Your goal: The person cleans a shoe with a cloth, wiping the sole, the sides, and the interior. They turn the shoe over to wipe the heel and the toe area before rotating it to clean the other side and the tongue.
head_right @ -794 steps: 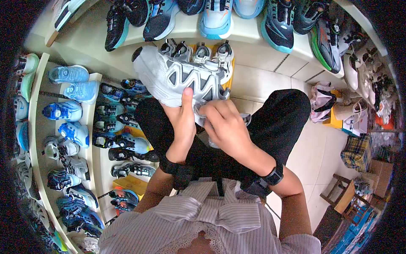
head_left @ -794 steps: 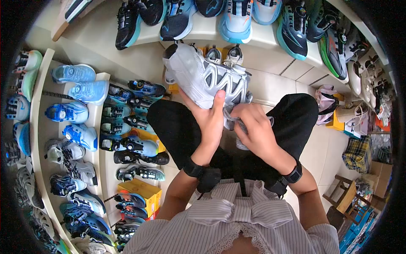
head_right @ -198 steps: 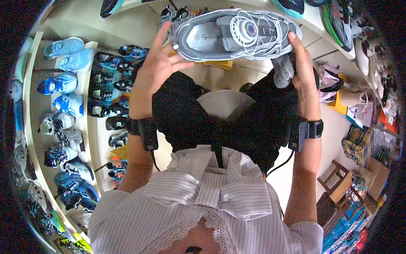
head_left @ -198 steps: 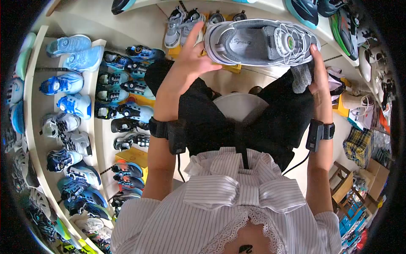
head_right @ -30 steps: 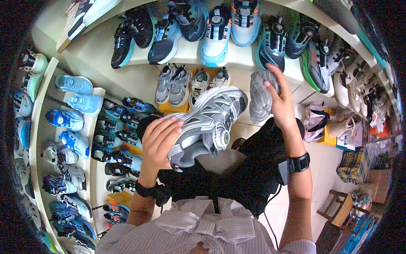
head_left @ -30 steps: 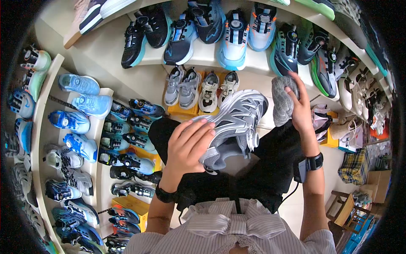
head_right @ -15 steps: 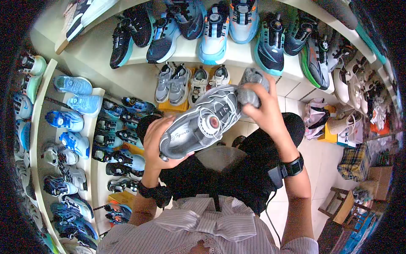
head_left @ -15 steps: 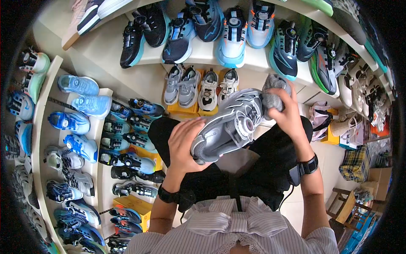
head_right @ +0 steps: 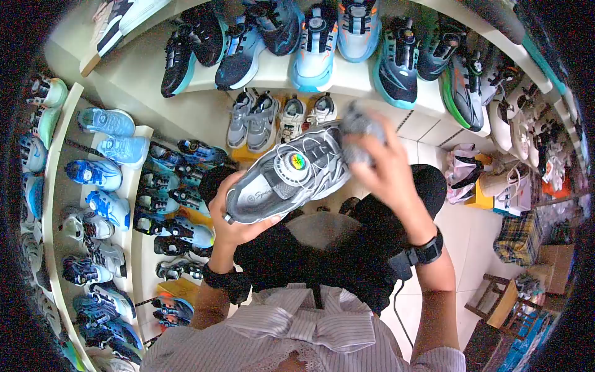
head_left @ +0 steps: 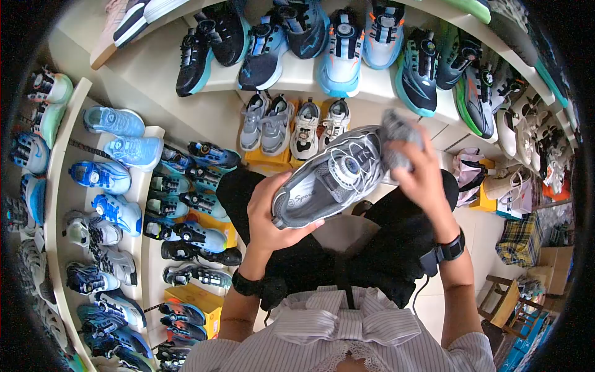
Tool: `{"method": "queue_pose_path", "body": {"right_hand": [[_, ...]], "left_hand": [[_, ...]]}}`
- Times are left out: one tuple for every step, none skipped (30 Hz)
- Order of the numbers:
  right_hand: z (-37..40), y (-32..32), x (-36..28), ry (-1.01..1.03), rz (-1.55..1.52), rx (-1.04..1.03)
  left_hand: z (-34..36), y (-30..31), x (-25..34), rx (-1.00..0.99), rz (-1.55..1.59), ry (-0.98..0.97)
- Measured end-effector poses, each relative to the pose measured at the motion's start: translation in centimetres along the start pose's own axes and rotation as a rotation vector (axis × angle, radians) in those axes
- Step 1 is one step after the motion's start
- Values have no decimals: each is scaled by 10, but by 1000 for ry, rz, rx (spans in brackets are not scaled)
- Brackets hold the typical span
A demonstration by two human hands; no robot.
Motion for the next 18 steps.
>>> {"method": "queue_pose_path", "body": {"right_hand": [[-4, 7, 8, -98, -11, 74], [-8, 10, 9, -108, 8, 110], [-9, 9, 8, -107, 9, 109], [-8, 4, 0, -17, 34, 71], [-7, -2, -8, 74, 60, 34], [-5, -9, -9, 62, -41, -3], [-5, -10, -9, 31, -112, -23], [-5, -10, -1, -37, -297, -70], [-6, -11, 5, -104, -484, -120], [-5, -11, 3, -106, -489, -124], [-4, -10, 0, -131, -522, -143], [-4, -8, -3, -155, -551, -160], [-4, -6, -7, -159, -550, -161], [-5, 0, -20, -28, -523, -134], [-5, 5, -31, 105, -495, -106], [-4, 1, -33, 90, -503, -153], [-4, 2, -34, 89, -503, -151], [-5, 1, -33, 70, -474, -165]], "left_hand": [[-2, 1, 5, 18, 40, -17], [-4, 2, 9, 38, 82, -37], [-8, 2, 12, 39, 82, -36], [-13, 2, 21, 35, 5, -127], [-16, 1, 28, 31, -71, -220], [-17, 0, 28, 41, -76, -224], [-14, -1, 27, 40, -74, -225], [-11, -2, 21, 30, -36, -166], [-9, -2, 16, 20, 1, -105], [-9, -1, 15, 19, -3, -100], [-9, -3, 17, 6, -30, -120], [-10, -5, 19, -5, -54, -144], [-11, -7, 20, -6, -51, -142], [-13, -9, 23, -12, -78, -179], [-15, -10, 26, -16, -106, -216], [-15, -10, 26, -17, -86, -213], [-15, -10, 26, -18, -86, -214], [-14, -10, 23, -25, -52, -171]]}}
Point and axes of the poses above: each hand's wrist, its own z-axis away from the middle knuckle, its own y-axis out of the back of the hand, x = y × z, the point moved 7 cm from there along -z, towards the middle knuckle, and after that the axes turned 7 degrees about -y, right-handed, at the moved point
